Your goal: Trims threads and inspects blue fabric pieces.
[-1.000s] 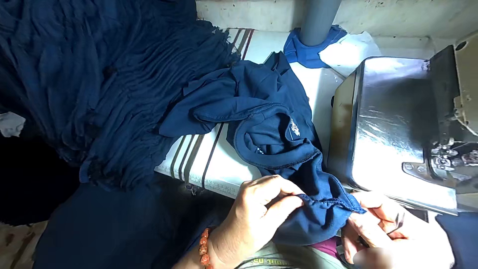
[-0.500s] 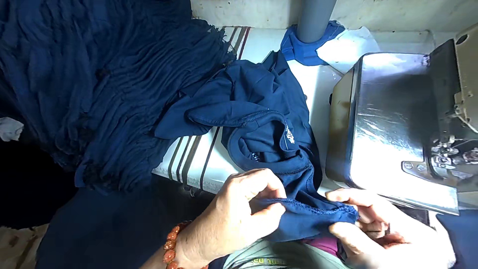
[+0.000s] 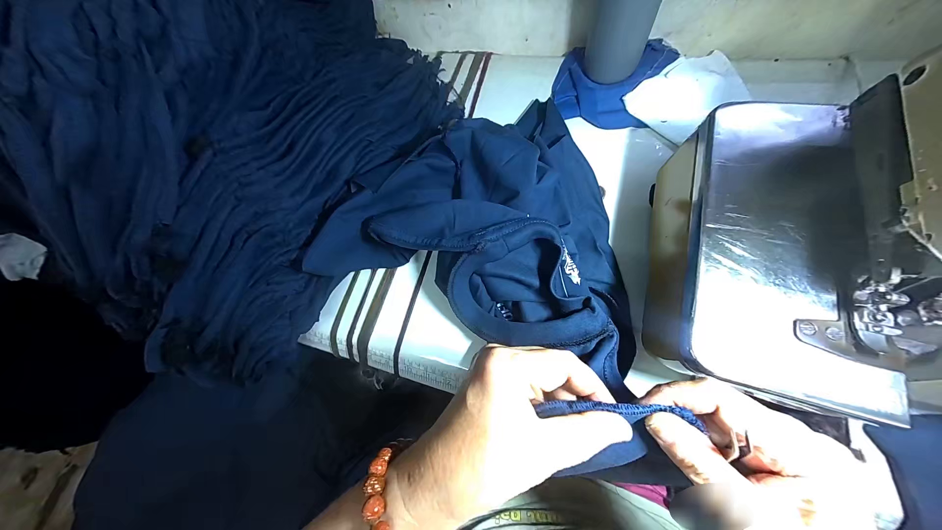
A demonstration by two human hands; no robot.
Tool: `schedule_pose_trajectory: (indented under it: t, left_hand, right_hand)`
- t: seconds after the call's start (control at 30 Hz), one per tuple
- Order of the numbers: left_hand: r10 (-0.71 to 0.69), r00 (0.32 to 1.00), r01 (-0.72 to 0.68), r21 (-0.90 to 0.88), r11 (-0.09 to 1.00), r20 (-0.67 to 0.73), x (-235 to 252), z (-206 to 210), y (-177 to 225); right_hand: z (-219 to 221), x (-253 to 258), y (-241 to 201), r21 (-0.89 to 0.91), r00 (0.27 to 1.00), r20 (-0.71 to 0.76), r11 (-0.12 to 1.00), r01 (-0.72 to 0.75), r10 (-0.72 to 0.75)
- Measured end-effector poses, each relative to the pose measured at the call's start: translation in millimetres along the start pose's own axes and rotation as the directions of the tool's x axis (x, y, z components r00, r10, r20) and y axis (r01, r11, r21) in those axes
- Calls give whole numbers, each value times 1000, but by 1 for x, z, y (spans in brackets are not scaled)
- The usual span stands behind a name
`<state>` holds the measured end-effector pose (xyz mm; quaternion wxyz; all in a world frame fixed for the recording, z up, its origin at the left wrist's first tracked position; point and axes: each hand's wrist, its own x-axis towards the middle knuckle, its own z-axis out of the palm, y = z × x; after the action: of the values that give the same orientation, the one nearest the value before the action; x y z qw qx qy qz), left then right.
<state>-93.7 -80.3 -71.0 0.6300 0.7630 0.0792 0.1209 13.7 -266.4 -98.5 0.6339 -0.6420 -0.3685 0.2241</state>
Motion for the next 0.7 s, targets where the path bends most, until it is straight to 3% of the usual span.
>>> schedule_pose_trajectory:
  t: [0.13,0.23,0.33,0.47,0.6,0.7]
  left_hand:
    - [-41,997,41,8,999,-58,9,0,3]
    - [-60,995,63,31,998,-85,16,-1,5]
    - [-88,992,94,62,994,-94,19,0,6]
    - [-82,994,87,68,994,-67,21,-1,8]
    - [-57,998,59,60,996,-29,21,-1,9]
    - [-99,995,99,10,995,-6,21,-1,13]
  right_hand:
    - [-10,-4,-10,18,998,41,998,-53,52]
    - [-14,-9,-17,83,997,-14,994,-71,72]
    - [-14,-12,-23,-15,999,-45,1000,16,-17]
    - [-12,-6,-29,-122,985,18,977,175,-174]
    - [-1,-2,-28,-76,994,113,997,20,-12]
    - [5,-2,-18,-35,997,71,999,-18,20]
